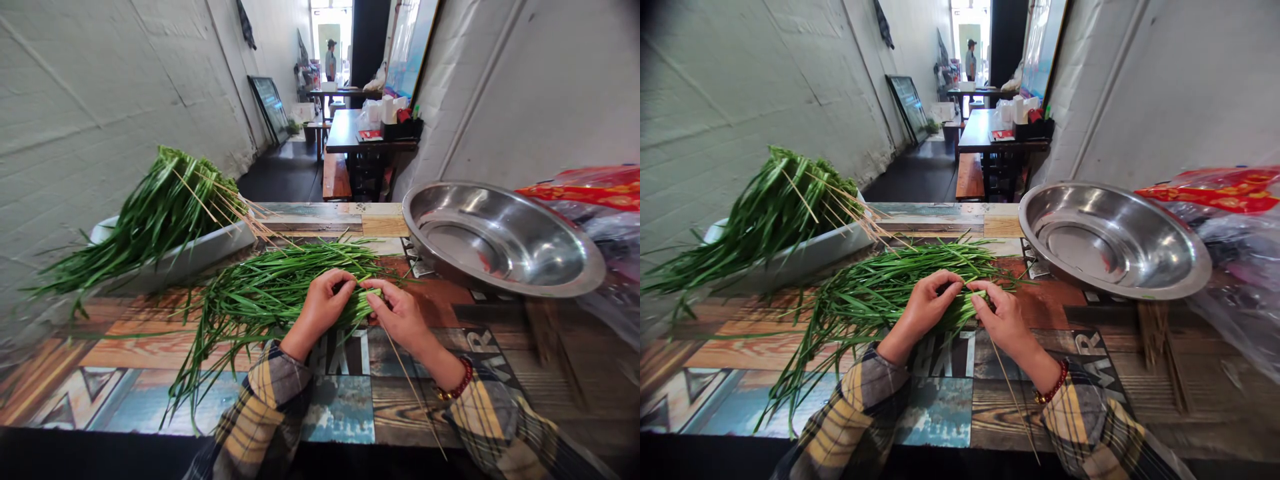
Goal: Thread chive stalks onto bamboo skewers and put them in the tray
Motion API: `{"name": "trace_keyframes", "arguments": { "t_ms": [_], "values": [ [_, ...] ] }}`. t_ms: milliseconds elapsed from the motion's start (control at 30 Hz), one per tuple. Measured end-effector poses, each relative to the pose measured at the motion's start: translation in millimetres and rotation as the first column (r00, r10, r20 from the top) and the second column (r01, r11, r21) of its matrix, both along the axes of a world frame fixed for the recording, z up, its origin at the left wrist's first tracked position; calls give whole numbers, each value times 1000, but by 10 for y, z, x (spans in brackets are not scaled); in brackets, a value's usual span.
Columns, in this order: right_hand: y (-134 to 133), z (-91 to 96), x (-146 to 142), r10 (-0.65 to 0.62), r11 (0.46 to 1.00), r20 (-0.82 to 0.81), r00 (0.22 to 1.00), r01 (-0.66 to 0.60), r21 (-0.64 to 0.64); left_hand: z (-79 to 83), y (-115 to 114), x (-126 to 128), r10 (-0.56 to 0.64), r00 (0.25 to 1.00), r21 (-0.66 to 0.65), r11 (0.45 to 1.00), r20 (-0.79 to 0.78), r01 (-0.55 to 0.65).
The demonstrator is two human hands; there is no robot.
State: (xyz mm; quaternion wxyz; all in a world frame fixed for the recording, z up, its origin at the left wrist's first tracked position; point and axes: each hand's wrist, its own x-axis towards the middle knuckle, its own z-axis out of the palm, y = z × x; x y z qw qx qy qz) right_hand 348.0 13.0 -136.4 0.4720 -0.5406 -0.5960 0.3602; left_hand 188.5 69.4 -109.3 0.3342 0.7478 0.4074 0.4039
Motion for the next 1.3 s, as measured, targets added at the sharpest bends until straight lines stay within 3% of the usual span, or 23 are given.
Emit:
{"name": "trace_keyframes", "arguments": {
  "t_ms": [500,1300],
  "values": [
    [5,10,2,4,997,76,997,-10,71,5,-3,-9,17,999,-23,1000,28,-16],
    [18,-16,6,19,1000,40,999,-18,-21,-1,5,-16,-53,999,69,996,6,53]
  ]
}}
